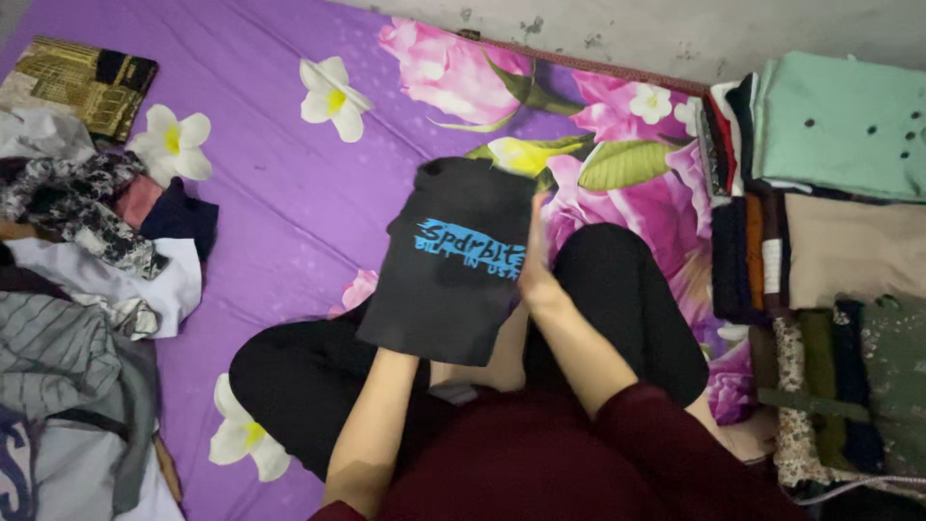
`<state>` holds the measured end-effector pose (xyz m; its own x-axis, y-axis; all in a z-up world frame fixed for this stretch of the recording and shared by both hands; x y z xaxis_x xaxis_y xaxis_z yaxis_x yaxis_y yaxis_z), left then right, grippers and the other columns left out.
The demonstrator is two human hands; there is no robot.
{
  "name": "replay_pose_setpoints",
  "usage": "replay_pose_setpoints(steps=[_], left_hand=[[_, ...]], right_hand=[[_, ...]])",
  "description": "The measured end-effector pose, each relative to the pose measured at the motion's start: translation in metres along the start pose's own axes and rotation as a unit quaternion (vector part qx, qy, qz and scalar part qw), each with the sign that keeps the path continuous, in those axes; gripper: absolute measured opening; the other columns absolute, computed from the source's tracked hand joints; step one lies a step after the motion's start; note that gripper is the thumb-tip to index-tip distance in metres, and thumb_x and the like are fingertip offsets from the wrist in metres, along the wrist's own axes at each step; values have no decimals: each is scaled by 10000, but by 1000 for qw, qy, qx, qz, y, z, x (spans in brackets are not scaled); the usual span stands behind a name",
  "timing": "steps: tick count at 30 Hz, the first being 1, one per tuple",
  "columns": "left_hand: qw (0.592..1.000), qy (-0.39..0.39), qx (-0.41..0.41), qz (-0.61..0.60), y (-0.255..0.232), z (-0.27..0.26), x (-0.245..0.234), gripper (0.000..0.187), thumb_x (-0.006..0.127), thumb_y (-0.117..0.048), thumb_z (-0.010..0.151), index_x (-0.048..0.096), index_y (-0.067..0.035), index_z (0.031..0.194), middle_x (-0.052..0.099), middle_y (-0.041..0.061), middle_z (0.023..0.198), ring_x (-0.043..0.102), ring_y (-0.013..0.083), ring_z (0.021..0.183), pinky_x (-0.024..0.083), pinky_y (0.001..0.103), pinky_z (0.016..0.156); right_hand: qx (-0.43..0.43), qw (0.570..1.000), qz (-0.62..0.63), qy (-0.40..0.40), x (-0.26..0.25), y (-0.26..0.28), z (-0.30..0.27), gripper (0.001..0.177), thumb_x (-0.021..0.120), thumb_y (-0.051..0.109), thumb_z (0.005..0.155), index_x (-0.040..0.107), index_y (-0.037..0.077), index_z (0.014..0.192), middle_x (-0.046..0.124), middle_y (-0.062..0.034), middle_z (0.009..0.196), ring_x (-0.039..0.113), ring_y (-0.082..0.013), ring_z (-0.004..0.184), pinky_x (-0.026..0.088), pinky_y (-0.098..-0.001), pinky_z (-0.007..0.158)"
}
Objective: The person folds several garments one by one on a bed, including a black t-shirt, a striped shirt, a grey jacket, and a black long-sleeve top. Each item is smoothed, folded into a compact rectangle, and placed onto a growing stack on the right side of the bed.
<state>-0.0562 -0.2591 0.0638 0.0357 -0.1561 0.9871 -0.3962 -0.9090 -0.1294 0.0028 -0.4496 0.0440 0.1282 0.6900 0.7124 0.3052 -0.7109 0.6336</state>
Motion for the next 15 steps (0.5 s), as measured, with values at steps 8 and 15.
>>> replay_pose_setpoints(steps=[8, 15], left_hand=[[997, -35, -66, -28, 13, -17, 23, 745, 577, -554, 903, 446, -81, 1463, 521, 139, 1478, 526, 341, 1339, 435, 510, 1099], [974, -17, -81, 209, 79, 15, 33, 528, 602, -120, 1125, 338, -113, 1581, 475, 50, 1387, 506, 247, 1324, 432, 469, 1053]], right_hand=[[-101, 982, 146, 59, -38, 69, -4, 535, 500, 453, 1076, 588, 54, 1422, 650, -128, 1372, 622, -305, 1249, 481, -460, 1122], [-263, 934, 243, 15, -132, 155, -29, 509, 501, 389, 1042, 595, 49, 1409, 629, -124, 1444, 591, -327, 1343, 405, -460, 1225]])
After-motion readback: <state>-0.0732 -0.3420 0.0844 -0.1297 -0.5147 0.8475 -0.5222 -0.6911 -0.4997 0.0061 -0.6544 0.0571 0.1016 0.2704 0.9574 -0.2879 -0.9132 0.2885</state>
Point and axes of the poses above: each hand's wrist, its own z-axis towards the middle knuckle, its own x-axis out of the palm, y = z × x, the point moved 3 cm from there along z, towards the middle knuckle
